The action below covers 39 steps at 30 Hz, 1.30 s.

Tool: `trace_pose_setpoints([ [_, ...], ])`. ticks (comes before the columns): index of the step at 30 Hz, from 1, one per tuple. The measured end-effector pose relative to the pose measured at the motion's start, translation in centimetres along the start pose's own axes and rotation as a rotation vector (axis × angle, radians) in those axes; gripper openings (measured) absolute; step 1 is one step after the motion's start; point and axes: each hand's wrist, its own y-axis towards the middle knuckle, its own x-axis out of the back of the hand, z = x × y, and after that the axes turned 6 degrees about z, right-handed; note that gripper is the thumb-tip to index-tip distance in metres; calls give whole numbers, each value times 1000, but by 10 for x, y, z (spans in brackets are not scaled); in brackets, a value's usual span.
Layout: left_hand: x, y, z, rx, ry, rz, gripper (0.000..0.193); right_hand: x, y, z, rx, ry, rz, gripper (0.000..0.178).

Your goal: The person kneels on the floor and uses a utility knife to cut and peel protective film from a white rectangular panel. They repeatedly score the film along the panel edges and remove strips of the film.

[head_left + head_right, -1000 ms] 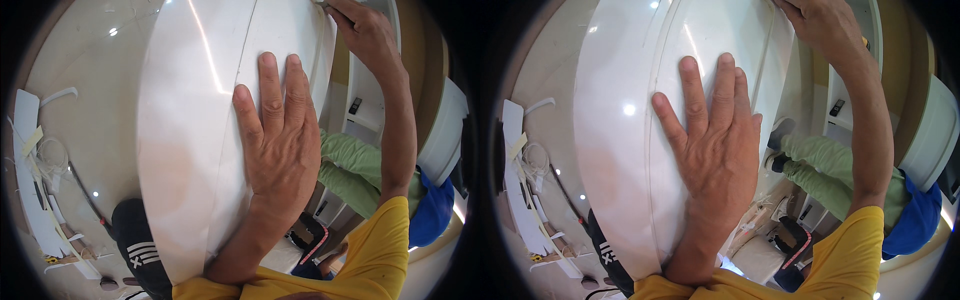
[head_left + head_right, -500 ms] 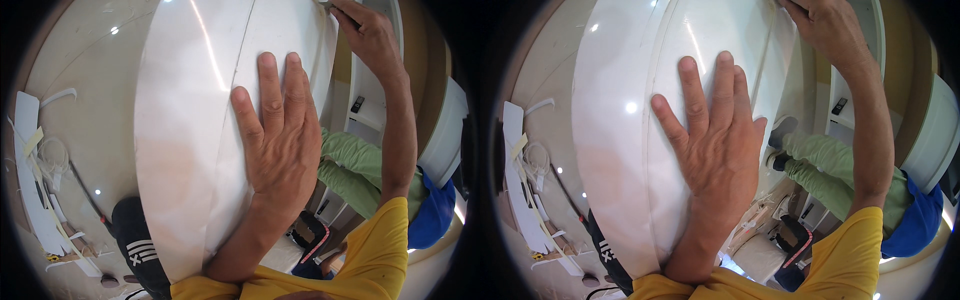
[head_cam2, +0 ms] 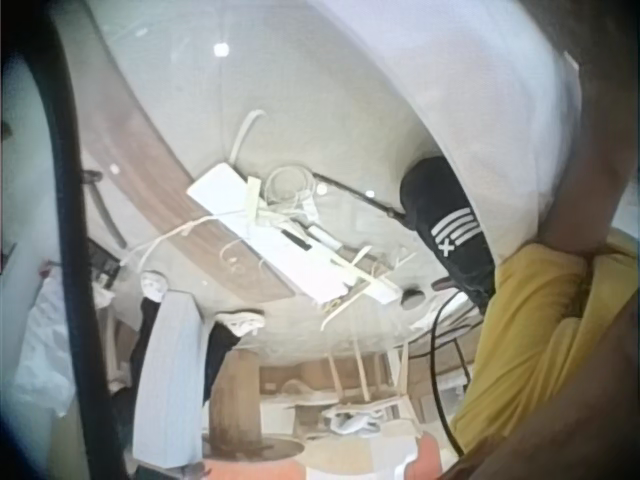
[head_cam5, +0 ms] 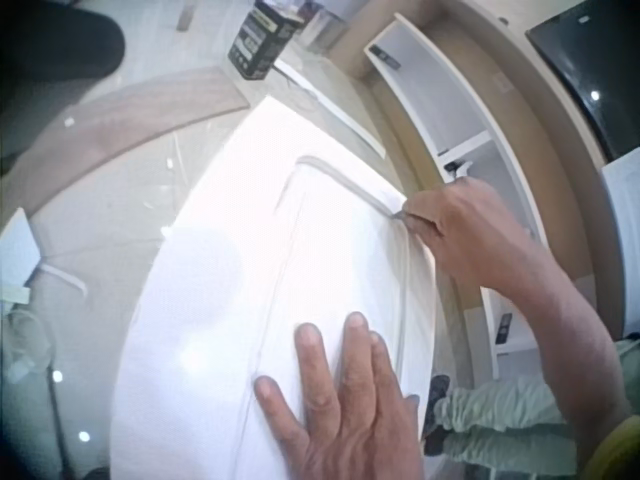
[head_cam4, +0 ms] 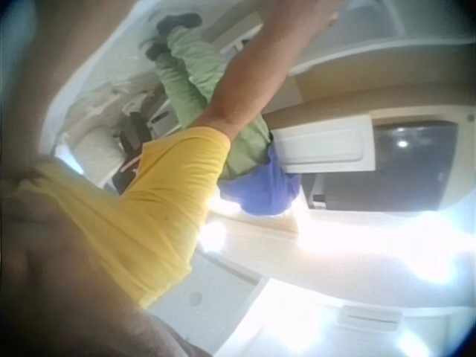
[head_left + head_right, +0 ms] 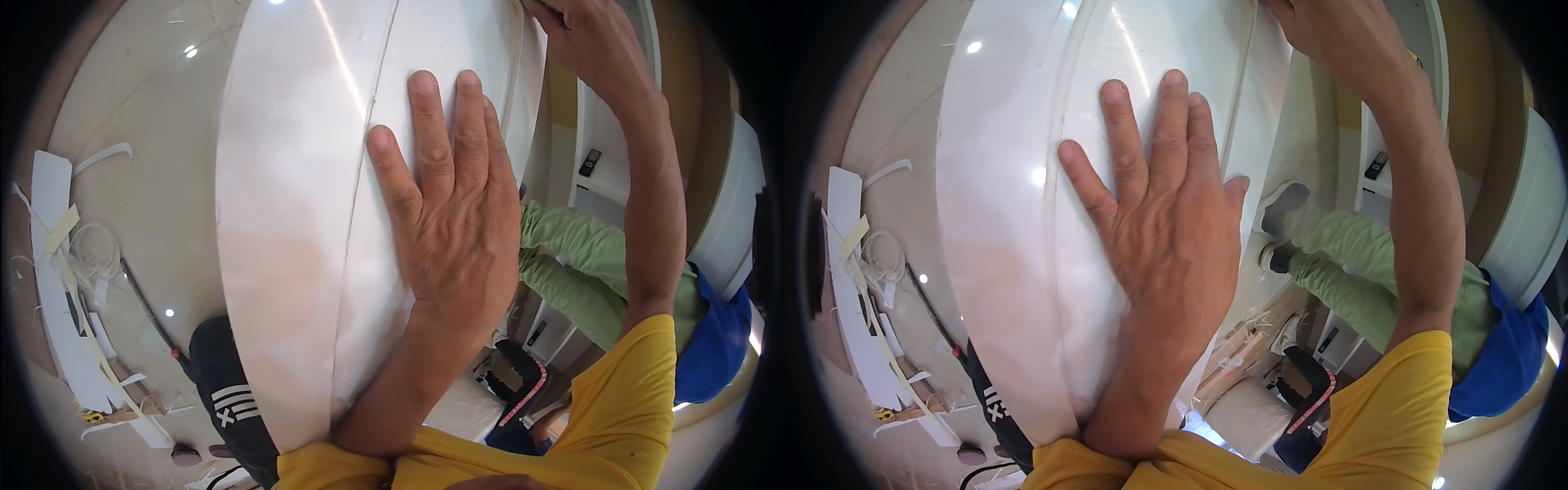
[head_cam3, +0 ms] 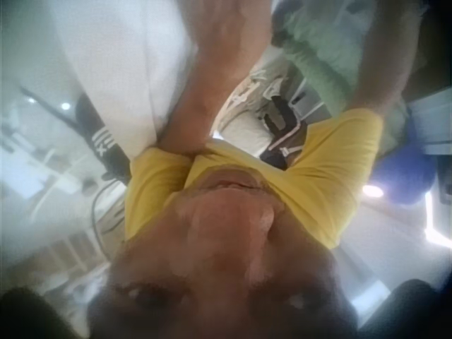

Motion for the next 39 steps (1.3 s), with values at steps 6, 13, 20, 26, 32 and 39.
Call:
trace_pose_setpoints([
  [6,1,2,-1,19,-8,5,42,-6,-8,-2,-43,191,-74,14],
  [13,0,3,-6,43,-3,0,39,-15,-15,1,-46,167,-161,13],
  [20,-7,2,-4,28,40,-75,36,-12,-9,2,-60,108,-117,14],
  [26,-2,3,-6,43,4,-22,39,0,-7,18,-123,79,-68,15],
  [32,-4,3,-7,31,-20,-21,41,-13,-15,4,-154,281,-134,15],
  [39,-7,4,-6,47,26,-39,40,-14,-9,10,-175,181,-97,14],
])
